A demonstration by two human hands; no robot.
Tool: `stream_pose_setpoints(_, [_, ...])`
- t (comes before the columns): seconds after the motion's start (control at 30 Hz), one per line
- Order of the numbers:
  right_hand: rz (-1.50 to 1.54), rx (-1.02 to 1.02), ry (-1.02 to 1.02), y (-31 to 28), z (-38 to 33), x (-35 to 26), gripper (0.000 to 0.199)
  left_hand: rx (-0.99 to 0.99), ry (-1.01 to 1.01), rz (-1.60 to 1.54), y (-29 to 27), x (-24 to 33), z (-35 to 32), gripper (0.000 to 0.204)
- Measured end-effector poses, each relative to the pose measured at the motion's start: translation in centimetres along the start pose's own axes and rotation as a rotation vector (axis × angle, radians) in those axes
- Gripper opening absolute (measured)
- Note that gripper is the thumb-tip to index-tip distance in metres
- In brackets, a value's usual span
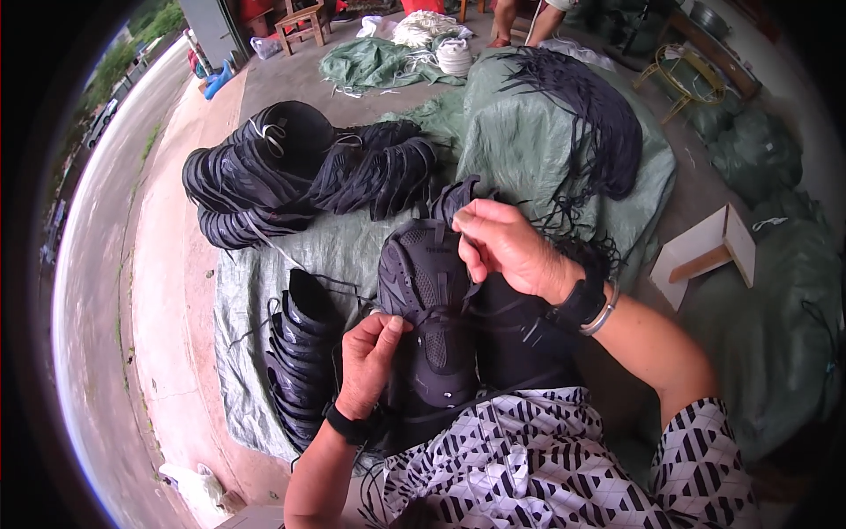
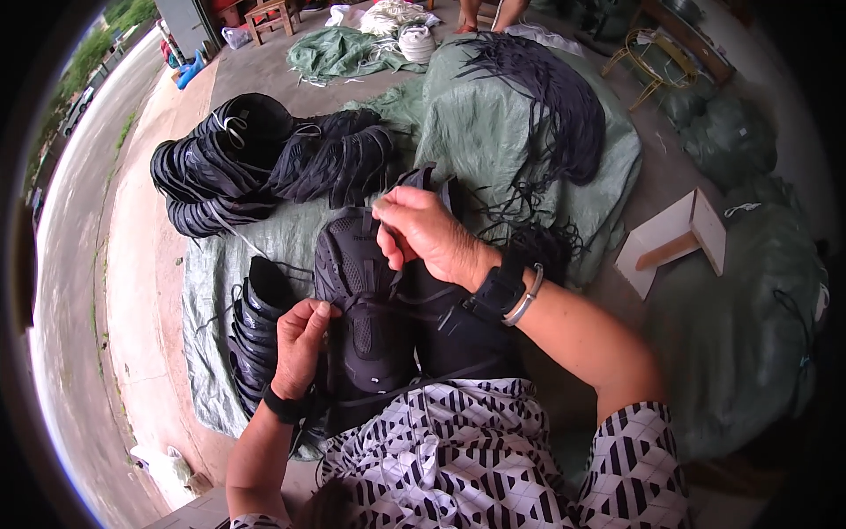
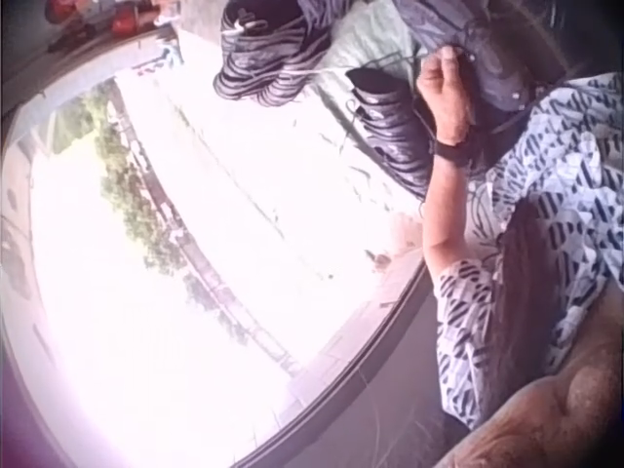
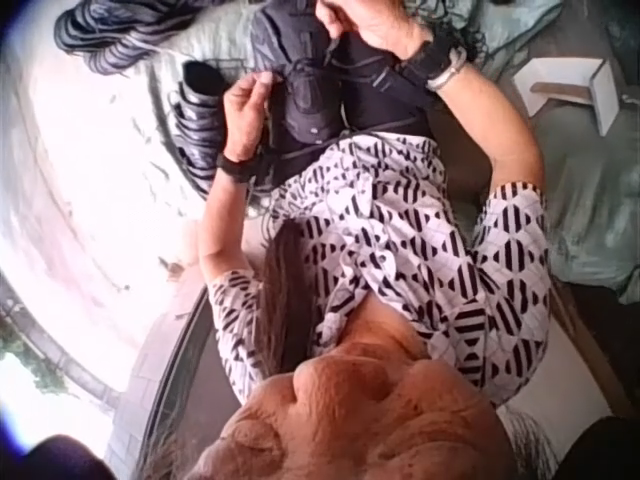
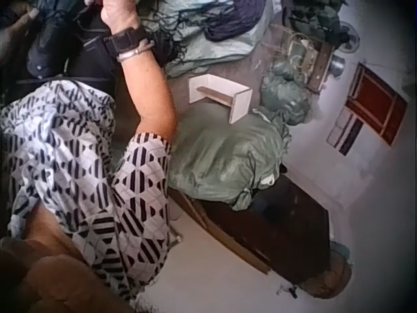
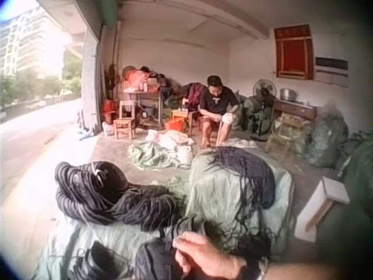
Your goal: The person is threading black laces through the eyelets of black boots or shoes as part of a manufacturing or assembly process.
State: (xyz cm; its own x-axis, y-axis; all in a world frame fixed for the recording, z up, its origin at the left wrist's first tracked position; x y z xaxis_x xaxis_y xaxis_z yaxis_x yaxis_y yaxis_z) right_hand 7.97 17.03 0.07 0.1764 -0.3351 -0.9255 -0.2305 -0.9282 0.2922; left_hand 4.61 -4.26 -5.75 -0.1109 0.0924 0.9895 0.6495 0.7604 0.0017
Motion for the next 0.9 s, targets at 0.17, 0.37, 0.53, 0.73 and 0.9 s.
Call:
stream_pose_setpoints(0.17, [-0.303, -0.257, 0.064, 1.5, 0.3, 2.6, 0.02, -0.035, 0.025, 0.103, 0.5, 0.8, 1.0, 0.021])
stream_pose_setpoints(0.37, [-0.202, -0.326, 0.203, 0.1, 0.4, 2.9, 0.025, -0.061, 0.024, 0.174, 0.6, 1.1, 1.3, 0.018])
stream_pose_setpoints(0.53, [-0.274, -0.445, 0.193, 0.5, 0.6, 2.6, 0.023, 0.051, -0.004, 0.207, 0.3, 0.7, 1.5, 0.014])
stream_pose_setpoints(0.73, [-0.298, -0.474, 0.178, 0.6, 0.4, 3.0, 0.017, -0.02, 0.465, 1.058, 2.7, 6.7, 2.0, 0.014])
stream_pose_setpoints(0.9, [-0.36, -0.472, 0.144, 0.9, 0.3, 3.4, 0.021, -0.101, 0.385, 1.028, 2.5, 5.3, 2.9, 0.011])
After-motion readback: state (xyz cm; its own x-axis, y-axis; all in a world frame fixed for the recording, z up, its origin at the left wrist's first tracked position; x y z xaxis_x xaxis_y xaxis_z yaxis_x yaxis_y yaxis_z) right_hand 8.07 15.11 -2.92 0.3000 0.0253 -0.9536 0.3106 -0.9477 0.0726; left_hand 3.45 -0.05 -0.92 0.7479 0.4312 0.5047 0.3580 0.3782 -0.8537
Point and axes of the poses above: each hand's wrist, its own z-axis towards the middle knuckle, its own y-axis out of the palm, x = y × z, the point moved 5 cm from there along z, towards the middle knuckle, and after that the axes turned 1 degree about -x, right-handed, at the moved point
